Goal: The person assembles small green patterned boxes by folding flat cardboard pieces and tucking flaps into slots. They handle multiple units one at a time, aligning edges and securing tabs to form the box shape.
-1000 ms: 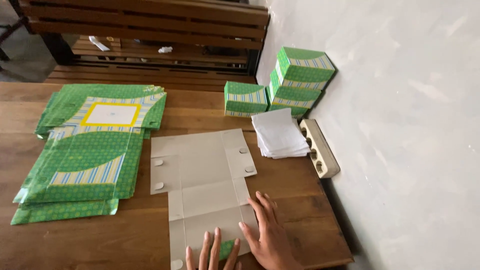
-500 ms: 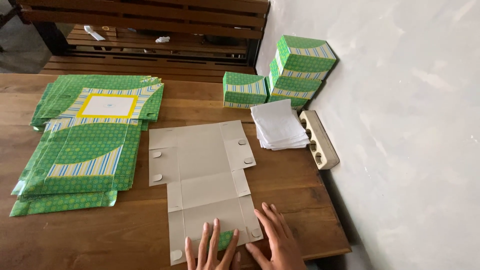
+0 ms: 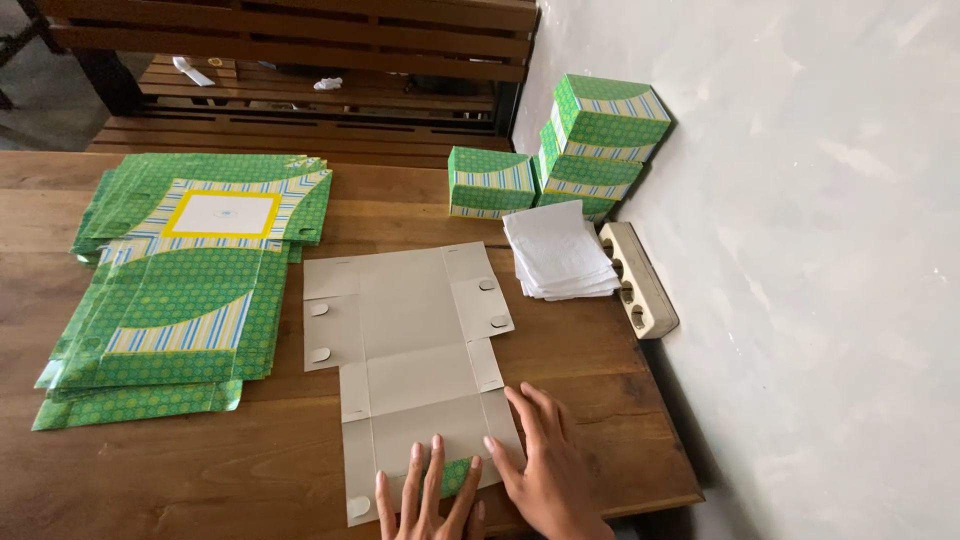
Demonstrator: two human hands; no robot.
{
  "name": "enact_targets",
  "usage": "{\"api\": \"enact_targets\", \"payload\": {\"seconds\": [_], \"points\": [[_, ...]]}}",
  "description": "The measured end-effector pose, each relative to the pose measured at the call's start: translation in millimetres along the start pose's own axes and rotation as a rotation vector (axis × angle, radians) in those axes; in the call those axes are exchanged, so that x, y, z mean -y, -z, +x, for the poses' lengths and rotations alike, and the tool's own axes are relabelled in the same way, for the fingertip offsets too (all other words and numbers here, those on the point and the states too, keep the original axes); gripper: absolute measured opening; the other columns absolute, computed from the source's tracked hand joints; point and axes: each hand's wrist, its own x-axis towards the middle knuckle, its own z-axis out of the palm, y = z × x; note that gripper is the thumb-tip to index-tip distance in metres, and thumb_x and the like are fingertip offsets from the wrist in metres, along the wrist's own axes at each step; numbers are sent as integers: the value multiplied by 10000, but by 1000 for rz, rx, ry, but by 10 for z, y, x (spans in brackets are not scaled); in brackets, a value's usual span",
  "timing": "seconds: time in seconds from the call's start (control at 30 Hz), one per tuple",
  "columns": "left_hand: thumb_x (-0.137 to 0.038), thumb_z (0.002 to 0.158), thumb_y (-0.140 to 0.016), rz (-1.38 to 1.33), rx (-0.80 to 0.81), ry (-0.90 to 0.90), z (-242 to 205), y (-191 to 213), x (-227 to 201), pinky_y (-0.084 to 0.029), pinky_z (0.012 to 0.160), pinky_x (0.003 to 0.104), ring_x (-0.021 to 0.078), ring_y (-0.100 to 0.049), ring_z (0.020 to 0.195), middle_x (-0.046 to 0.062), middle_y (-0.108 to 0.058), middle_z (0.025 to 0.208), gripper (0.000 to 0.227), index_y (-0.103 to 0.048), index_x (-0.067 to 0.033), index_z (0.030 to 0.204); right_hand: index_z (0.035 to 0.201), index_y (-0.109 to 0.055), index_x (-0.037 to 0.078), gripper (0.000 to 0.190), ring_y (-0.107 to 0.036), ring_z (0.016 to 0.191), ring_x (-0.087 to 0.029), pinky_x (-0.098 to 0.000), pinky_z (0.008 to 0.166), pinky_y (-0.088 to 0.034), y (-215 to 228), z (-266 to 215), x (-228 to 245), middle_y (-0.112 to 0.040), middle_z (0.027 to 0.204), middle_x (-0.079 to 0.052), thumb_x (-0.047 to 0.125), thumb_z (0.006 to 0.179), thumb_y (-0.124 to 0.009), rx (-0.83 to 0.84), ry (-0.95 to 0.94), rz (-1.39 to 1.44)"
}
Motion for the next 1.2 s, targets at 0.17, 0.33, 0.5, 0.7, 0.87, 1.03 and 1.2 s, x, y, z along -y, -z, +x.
{"api": "enact_targets", "payload": {"seconds": [0.17,0.33,0.5,0.7,0.87,1.03,1.2], "points": [[-485,880,-579,2,-24,-16,-18,-31,19,-421,1074,642,301,-568,1351,92,-626,1425,394,-672,-423,1258,1482,-489,140,589,-357,1450,-310,-507,1158,-322,-71,139,16,-449,1540,-99,414,978,-622,-64,77,24],[-468,900,-585,-4,-5,-17,4,13,10,-397,1108,652,308,-546,1377,102,-601,1454,411,-658,-414,1301,1511,-457,126,606,-335,1495,-325,-541,1209,-243,-147,24,-73,-438,1577,-107,397,990,-606,-104,122,26],[-449,928,-552,-28,-24,3,32,61,-10,-427,1068,640,304,-591,1322,101,-619,1428,348,-705,-399,1236,1474,-524,206,556,-345,1513,-312,-679,1177,-195,-236,-209,-67,-472,1572,-62,368,953,-632,-202,157,-113],[-203,604,-585,-293,371,179,-35,156,224,-181,1230,575,231,-334,1542,43,-302,1709,910,-486,-254,1508,1428,-599,238,593,-216,1553,-296,-480,1190,-328,-399,-185,206,-340,1621,-101,-26,897,-598,-40,203,78],[117,699,-343,-700,677,422,338,544,638,-616,609,270,151,-435,1507,-47,-275,1714,919,-438,-291,1517,1581,-364,78,683,-179,1581,-357,-536,1264,-137,-683,-188,254,-270,1687,-185,11,901,-360,-43,367,-28],[10,812,-491,-709,501,55,442,641,943,-449,1101,405,225,-417,1510,4,-530,1572,653,-577,-181,1431,1583,-352,69,681,-194,1573,-311,-475,1236,-173,-526,-212,467,-260,1696,-145,506,1063,-396,11,286,-42],[-231,897,-594,-578,481,-71,500,560,1166,-283,1196,454,232,-410,1503,2,-572,1545,564,-565,-187,1459,1573,-387,92,869,-315,1539,-320,-484,1226,-258,-604,-198,477,-340,1666,-151,692,959,-520,-133,331,-201]]}}
